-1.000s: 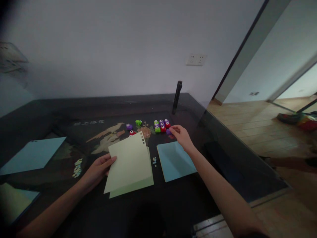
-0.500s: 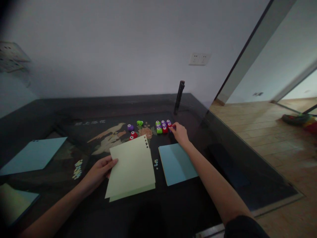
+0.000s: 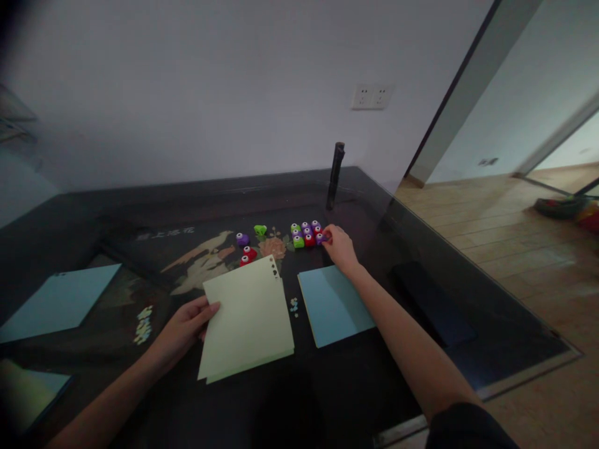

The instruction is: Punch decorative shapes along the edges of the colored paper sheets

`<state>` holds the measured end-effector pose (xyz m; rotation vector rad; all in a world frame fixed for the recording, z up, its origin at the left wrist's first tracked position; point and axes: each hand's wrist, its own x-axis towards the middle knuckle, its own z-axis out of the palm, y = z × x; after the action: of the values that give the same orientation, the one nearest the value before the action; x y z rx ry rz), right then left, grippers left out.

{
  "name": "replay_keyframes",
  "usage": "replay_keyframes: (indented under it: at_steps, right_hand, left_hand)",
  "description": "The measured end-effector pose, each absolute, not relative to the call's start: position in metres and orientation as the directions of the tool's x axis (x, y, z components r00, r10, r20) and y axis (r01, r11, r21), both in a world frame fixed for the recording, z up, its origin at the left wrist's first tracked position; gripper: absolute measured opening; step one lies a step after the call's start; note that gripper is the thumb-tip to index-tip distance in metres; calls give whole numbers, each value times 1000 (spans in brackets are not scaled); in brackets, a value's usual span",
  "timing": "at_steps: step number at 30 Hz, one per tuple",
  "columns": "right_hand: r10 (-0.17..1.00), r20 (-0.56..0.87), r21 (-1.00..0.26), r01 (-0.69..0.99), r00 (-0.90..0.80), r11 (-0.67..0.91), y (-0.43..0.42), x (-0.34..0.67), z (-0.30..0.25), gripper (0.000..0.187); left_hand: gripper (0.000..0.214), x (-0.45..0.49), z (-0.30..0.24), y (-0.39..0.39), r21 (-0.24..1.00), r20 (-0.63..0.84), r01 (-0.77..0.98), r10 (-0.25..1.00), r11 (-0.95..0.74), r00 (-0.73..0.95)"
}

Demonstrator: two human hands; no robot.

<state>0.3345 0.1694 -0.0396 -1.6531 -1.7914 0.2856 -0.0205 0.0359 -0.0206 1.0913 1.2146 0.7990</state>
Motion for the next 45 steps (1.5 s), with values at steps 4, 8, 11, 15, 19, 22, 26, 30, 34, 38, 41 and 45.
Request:
replay_keyframes:
  at_steps: [4, 8, 11, 15, 19, 22, 26, 30, 34, 38, 41, 45]
  right_hand:
    - [939, 343, -578, 794, 27, 189, 170, 334, -42, 18]
    - [938, 345, -590, 784, 27, 195, 169, 334, -43, 19]
    - [940, 341, -606, 772, 34, 192, 168, 333, -37, 21]
    - [932, 359, -632, 749, 54, 200, 156, 328, -14, 20]
    - [944, 330, -677, 693, -15, 248, 120, 310, 8, 11]
    - [973, 30, -880, 455, -228, 134, 84, 289, 16, 16]
    - [917, -185, -960, 263, -352, -93, 52, 269, 17, 24]
    - [928, -208, -963, 232, -309, -139, 46, 264, 10, 27]
    - [936, -232, -959, 225, -265, -174, 48, 265, 3, 27]
    - [934, -236, -961, 205, -267, -184, 45, 267, 1, 28]
    - [933, -233, -964, 192, -275, -184, 44, 268, 2, 27]
    - [932, -235, -964, 189, -276, -187, 44, 270, 0, 27]
  left_hand:
    - [40, -19, -18, 35, 946, -324, 83, 924, 314, 202]
    - [40, -17, -16, 34, 948, -319, 82, 926, 308, 202]
    - [41, -17, -14, 34, 947, -320, 95, 925, 307, 206]
    - [37, -17, -14, 34, 955, -294, 105, 928, 277, 229]
    - [33, -17, -16, 34, 963, -267, 91, 933, 252, 240]
    - [33, -17, -17, 33, 965, -262, 99, 934, 245, 245]
    - [35, -14, -16, 31, 963, -260, 136, 937, 233, 235]
    - [36, -11, -13, 28, 964, -264, 124, 918, 237, 295]
    - [32, -11, -12, 28, 970, -239, 125, 913, 208, 330]
    - [29, -13, -15, 31, 978, -200, 124, 933, 170, 298]
    - [26, -15, -18, 32, 983, -176, 99, 947, 155, 268]
    - [25, -15, -22, 31, 984, -175, 55, 962, 167, 209]
